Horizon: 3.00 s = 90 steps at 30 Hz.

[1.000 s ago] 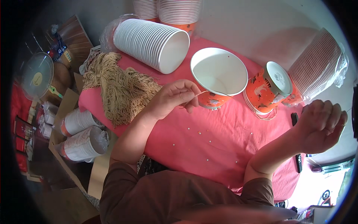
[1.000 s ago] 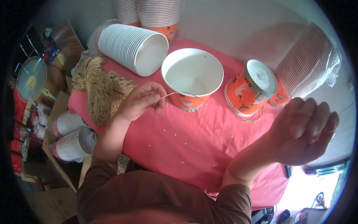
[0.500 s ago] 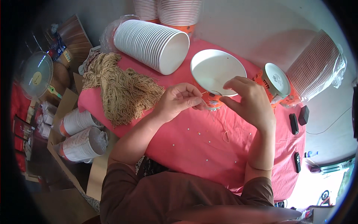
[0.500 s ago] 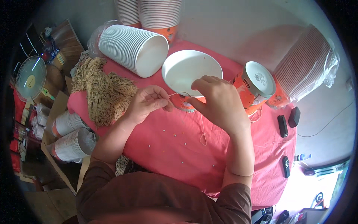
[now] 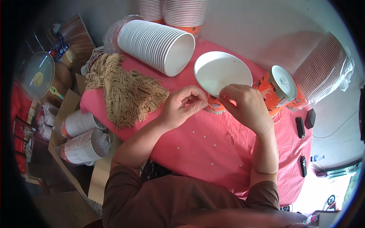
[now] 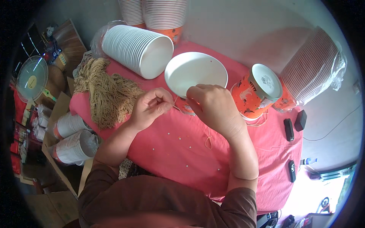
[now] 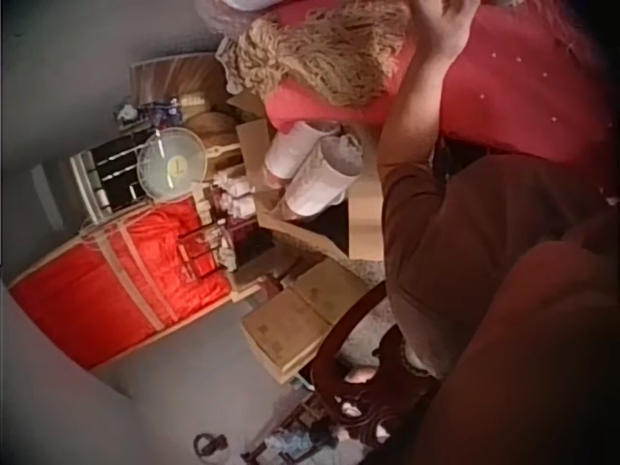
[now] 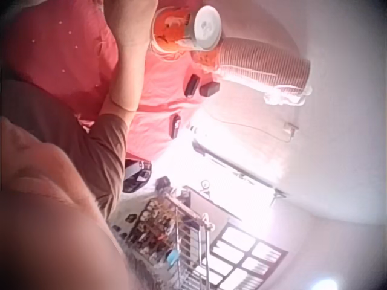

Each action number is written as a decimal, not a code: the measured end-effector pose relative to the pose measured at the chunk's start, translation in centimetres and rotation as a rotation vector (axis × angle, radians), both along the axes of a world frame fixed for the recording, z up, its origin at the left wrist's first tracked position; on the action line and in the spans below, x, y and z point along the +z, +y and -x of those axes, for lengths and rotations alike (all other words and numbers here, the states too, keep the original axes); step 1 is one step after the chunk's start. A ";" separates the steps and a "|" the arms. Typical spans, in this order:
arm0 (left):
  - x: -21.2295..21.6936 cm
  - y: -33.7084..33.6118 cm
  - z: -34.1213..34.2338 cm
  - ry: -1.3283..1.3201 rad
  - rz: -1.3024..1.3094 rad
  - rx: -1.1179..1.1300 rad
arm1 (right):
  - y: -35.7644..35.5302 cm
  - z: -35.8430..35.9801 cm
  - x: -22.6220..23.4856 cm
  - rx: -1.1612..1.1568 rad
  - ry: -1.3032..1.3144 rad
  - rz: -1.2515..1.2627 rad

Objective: Attaching rope handles to paper buckets by threading them through holes and tying knots.

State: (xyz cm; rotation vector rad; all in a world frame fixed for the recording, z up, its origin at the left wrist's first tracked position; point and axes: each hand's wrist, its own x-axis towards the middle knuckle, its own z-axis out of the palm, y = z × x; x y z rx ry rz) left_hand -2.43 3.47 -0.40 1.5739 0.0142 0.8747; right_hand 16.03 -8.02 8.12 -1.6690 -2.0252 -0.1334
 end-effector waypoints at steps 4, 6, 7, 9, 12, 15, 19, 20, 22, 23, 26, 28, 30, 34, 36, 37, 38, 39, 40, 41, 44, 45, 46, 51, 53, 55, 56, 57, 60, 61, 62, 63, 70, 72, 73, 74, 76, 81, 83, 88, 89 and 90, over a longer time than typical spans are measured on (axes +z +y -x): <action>0.7 -0.8 0.0 0.002 0.021 -0.049 | 0.2 0.2 -0.1 0.027 0.005 -0.003; 0.7 -0.7 0.0 0.011 0.051 -0.066 | 0.1 0.2 -0.1 0.028 0.006 -0.011; 0.6 -0.6 0.2 0.041 0.018 -0.067 | 0.1 0.2 -0.2 0.030 0.006 -0.019; 0.6 -0.6 0.2 0.071 -0.017 -0.068 | 0.1 0.2 -0.3 0.037 0.013 -0.017; 0.4 -0.6 0.3 0.110 -0.028 -0.212 | 0.1 0.2 -0.2 0.039 0.010 -0.009; 0.7 -0.7 0.4 0.108 -0.136 -0.196 | 0.1 0.2 -0.2 0.032 -0.005 -0.004; 0.6 -0.6 0.4 0.062 -0.055 -0.205 | 0.1 0.2 -0.1 0.031 -0.006 -0.003; 0.4 -0.4 0.4 0.037 0.001 -0.198 | 0.1 0.1 -0.1 0.030 -0.005 -0.003; 0.2 -0.3 0.3 0.010 0.055 -0.188 | 0.0 0.2 0.0 0.044 0.032 -0.065; 0.1 -0.2 0.3 -0.012 0.071 -0.159 | 0.0 0.3 0.1 0.046 0.032 -0.066; 0.2 0.1 0.3 -0.036 0.104 -0.125 | -0.1 0.6 0.4 0.073 0.103 -0.143; 0.2 0.2 0.2 -0.040 0.119 -0.121 | -0.1 1.0 0.7 0.227 0.108 -0.106; 0.5 0.0 0.0 -0.069 0.205 -0.098 | 0.2 1.3 0.1 0.227 0.118 -0.088; 0.4 0.0 -0.1 -0.094 0.177 -0.058 | 0.8 1.3 -0.5 0.216 0.014 -0.234; 0.2 0.0 -0.1 -0.092 0.166 -0.052 | 0.8 1.3 -0.5 0.202 -0.001 -0.249; 0.1 0.1 0.0 -0.092 0.167 -0.051 | 0.6 1.1 -0.3 0.205 0.017 -0.232; 0.1 0.2 0.0 -0.100 0.166 -0.069 | 0.6 1.1 -0.2 0.207 0.034 -0.214; 0.1 0.3 0.0 -0.107 0.164 -0.088 | 0.6 1.1 -0.2 0.206 0.034 -0.214; 0.1 0.3 0.0 -0.107 0.164 -0.089 | 0.6 1.1 -0.2 0.210 0.040 -0.219; 0.1 0.3 0.1 -0.083 0.155 -0.085 | 0.6 1.1 -0.2 0.214 0.046 -0.223; 0.1 0.3 0.1 -0.057 0.127 -0.097 | 0.6 1.3 -0.2 0.224 0.060 -0.213; 0.1 0.3 0.2 -0.054 0.109 -0.112 | 0.7 1.3 -0.1 0.225 0.060 -0.213; 0.3 0.0 0.1 -0.055 0.109 -0.111 | 0.7 1.3 -0.1 0.243 0.061 -0.242; 0.6 -1.0 -0.2 0.031 0.091 -0.085 | 0.5 1.5 0.0 0.258 0.050 -0.283; 0.6 -0.9 0.0 0.046 0.085 -0.074 | 0.3 1.6 0.3 0.229 0.014 -0.201; 0.4 -0.8 0.0 0.059 0.078 -0.063 | 0.3 1.6 0.1 0.240 0.002 -0.191; 0.2 -0.8 0.0 0.071 0.075 -0.052 | 0.3 1.7 0.1 0.251 -0.010 -0.182; 0.1 -0.7 0.0 0.082 0.073 -0.040 | 0.3 1.7 0.1 0.252 -0.010 -0.182; 0.2 -0.7 0.0 0.098 0.027 -0.015 | 0.4 1.8 0.0 0.266 -0.017 -0.182; 0.2 -0.8 -0.1 0.098 0.027 -0.015 | 0.5 1.7 -0.1 0.277 -0.030 -0.209; 0.1 -0.9 -0.3 0.066 0.031 0.003 | 0.6 1.6 -0.2 0.288 -0.042 -0.236; 0.0 -1.0 -0.3 0.035 0.036 0.021 | 0.6 1.6 -0.2 0.289 -0.042 -0.236; 0.1 -0.9 -0.5 0.037 0.008 0.088 | 0.1 0.9 0.5 0.186 -0.033 -0.209; 0.2 -0.9 -0.5 0.091 -0.008 0.145 | 0.0 0.6 0.5 0.137 -0.027 -0.216; 0.1 -0.9 -0.5 0.092 -0.009 0.146 | 0.0 0.4 0.4 0.073 -0.064 -0.186; 0.0 -0.8 -0.5 0.092 -0.012 0.152 | 0.0 0.3 0.3 0.010 -0.101 -0.155; 0.0 -0.7 -0.5 0.094 -0.020 0.157 | -0.1 0.1 0.2 0.006 -0.129 -0.148; -0.3 -0.4 -0.6 0.082 -0.072 0.218 | 0.1 0.2 -0.2 0.050 -0.138 -0.146; -0.3 -0.4 -0.5 0.076 -0.061 0.224 | 0.0 0.3 -0.1 0.087 -0.094 -0.159; -0.3 -0.6 -0.7 0.055 -0.025 0.237 | 0.2 0.8 -0.1 0.111 -0.055 -0.138; -0.3 -0.6 -0.7 0.049 -0.029 0.254 | 0.3 0.9 -0.2 0.129 -0.054 -0.144; -0.3 -0.6 -0.8 0.044 -0.033 0.271 | 0.4 1.0 -0.4 0.129 -0.053 -0.146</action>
